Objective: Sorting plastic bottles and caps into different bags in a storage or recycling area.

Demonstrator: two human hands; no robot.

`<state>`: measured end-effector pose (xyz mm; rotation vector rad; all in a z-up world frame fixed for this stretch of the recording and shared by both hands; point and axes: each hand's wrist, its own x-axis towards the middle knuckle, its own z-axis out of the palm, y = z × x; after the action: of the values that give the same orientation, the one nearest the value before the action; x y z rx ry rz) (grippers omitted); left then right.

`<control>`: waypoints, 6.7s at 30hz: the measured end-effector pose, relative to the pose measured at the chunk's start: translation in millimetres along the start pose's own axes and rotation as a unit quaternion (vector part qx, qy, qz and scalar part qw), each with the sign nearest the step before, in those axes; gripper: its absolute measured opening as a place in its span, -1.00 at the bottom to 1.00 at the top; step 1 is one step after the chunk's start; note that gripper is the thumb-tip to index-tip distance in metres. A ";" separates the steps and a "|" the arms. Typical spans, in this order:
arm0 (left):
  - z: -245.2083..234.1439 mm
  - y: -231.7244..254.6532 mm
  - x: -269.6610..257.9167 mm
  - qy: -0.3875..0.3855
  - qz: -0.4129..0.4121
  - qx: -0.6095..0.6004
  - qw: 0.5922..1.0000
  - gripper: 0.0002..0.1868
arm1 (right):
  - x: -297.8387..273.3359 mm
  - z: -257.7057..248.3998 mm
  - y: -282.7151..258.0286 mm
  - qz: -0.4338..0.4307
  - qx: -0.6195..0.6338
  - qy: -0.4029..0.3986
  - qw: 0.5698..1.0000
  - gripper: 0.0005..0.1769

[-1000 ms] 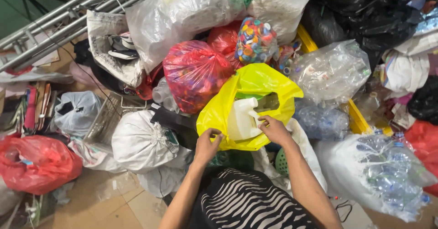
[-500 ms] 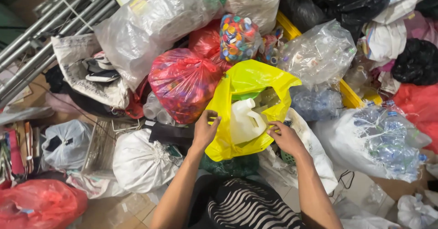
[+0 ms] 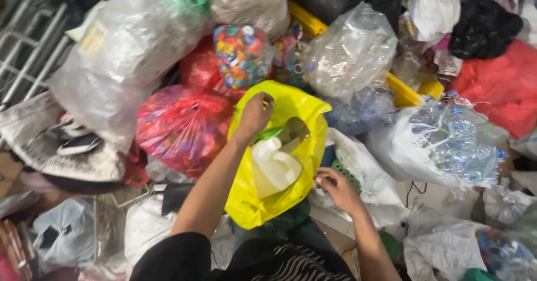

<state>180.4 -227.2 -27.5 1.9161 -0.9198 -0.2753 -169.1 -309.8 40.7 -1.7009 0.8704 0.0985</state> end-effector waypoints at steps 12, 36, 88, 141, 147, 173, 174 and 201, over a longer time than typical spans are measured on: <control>74.9 -73.6 178.7 0.035 0.165 0.412 0.895 -0.45 | -7.2 50.9 -26.2 -0.050 0.115 -0.125 0.984 -0.62; -114.5 -43.9 138.3 -0.026 -0.117 0.322 0.939 -0.73 | -40.9 47.3 15.6 0.025 0.195 -0.182 0.963 -0.61; -186.4 139.7 -271.0 -0.008 0.039 -0.117 0.992 -0.29 | -76.3 148.6 -70.3 0.035 0.564 -0.210 0.798 -0.17; 356.3 501.1 -315.8 -0.519 0.237 -0.073 0.818 -0.75 | -421.4 -172.3 274.0 -0.010 0.219 0.545 0.809 -0.44; 384.7 502.4 -266.7 -0.519 0.267 -0.076 0.808 -0.76 | -388.4 -231.1 241.9 -0.050 0.182 0.540 0.820 -0.45; 641.4 668.7 -319.2 -0.584 0.265 -0.049 0.766 -0.75 | -469.5 -403.3 389.7 0.076 0.203 0.546 0.809 -0.12; 651.0 678.4 -322.6 -0.574 0.299 -0.042 0.761 -0.75 | -473.8 -408.4 388.3 0.068 0.183 0.563 0.803 -0.11; 1100.1 539.7 -325.1 -0.686 0.370 -0.003 0.627 -0.15 | -386.6 -519.4 433.5 0.194 0.503 0.627 0.562 -0.44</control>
<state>-896.7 -872.1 -203.7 0.8166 -2.5470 -1.2909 -893.5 -596.6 53.0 -0.1809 1.8121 -1.2553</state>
